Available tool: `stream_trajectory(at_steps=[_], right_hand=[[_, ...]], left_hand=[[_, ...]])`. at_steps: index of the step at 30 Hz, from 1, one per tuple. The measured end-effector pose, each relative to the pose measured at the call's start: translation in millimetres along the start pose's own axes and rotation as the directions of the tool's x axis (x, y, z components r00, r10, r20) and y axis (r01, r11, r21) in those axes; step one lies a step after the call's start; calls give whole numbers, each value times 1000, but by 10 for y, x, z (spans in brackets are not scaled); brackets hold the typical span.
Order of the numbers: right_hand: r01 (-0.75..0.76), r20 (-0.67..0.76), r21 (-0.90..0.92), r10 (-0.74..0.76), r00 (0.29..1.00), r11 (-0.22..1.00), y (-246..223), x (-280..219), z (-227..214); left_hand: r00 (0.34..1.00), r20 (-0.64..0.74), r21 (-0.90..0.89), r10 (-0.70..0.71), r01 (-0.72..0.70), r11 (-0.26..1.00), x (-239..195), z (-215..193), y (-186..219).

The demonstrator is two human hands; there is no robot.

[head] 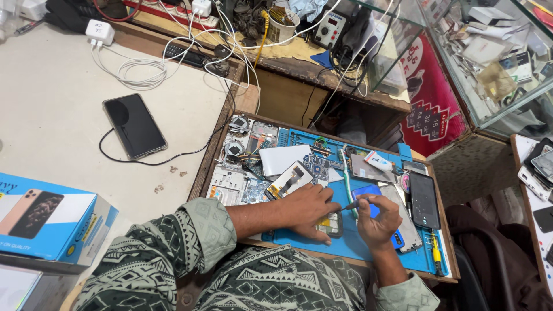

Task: The person uses a blue-handled screwdriver to remove screws from a disassembled mobile phone on a blue mat. They then lift the phone's back cover and manipulate internal components with their fingers.

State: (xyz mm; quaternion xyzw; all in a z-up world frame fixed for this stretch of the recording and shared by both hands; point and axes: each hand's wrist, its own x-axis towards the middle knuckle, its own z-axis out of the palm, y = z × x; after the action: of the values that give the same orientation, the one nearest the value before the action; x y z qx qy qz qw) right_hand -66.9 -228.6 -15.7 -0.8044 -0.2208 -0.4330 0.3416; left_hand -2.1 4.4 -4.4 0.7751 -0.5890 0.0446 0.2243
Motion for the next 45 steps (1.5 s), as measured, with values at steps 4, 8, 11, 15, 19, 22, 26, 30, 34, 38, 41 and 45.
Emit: stream_trajectory(at_steps=[4, 8, 11, 15, 19, 22, 26, 30, 34, 38, 41, 45], right_hand=[[-50, -4, -19, 50, 999, 999, -54, 17, -19], [-104, 8, -7, 104, 995, 995, -64, 44, -47], [-129, 22, 9, 129, 991, 992, -68, 34, -58], [-142, 31, 9, 141, 989, 990, -64, 35, -69], [-94, 38, 5, 94, 995, 996, -77, 93, -93], [-48, 48, -61, 51, 998, 997, -129, 159, -105], [9, 81, -142, 2, 997, 990, -257, 235, -101], [112, 113, -270, -84, 990, 956, -337, 331, -122], [242, 146, -333, -204, 968, 911, -346, 376, -119], [272, 123, -287, -246, 961, 918, -302, 340, -90], [210, 74, -180, -199, 977, 961, -256, 272, -50], [28, 26, -173, -24, 999, 985, -216, 187, -45]], left_hand=[[1000, 17, 4, 2, -2, 1000, 10, -3, -4], [999, 53, 14, -7, 7, 1000, 30, 0, -10], [998, 63, 18, -11, 10, 1000, 31, 7, -11], [999, 39, 19, 2, -2, 1000, 26, 5, -15], [998, 58, 24, -5, 4, 1000, 32, -1, -11], [999, 44, 21, -1, 0, 1000, 27, -4, -8], [999, 36, 20, -2, 1, 1000, 20, -4, -7], [1000, 7, 6, 5, -5, 1000, 8, 5, -6], [1000, 21, 4, -1, 1, 1000, 19, 16, -16], [999, 36, 5, 1, -1, 1000, 20, 15, -16], [998, 67, 17, -3, 2, 1000, 35, -1, -18], [998, 63, 19, -5, 4, 1000, 25, -12, -6]])
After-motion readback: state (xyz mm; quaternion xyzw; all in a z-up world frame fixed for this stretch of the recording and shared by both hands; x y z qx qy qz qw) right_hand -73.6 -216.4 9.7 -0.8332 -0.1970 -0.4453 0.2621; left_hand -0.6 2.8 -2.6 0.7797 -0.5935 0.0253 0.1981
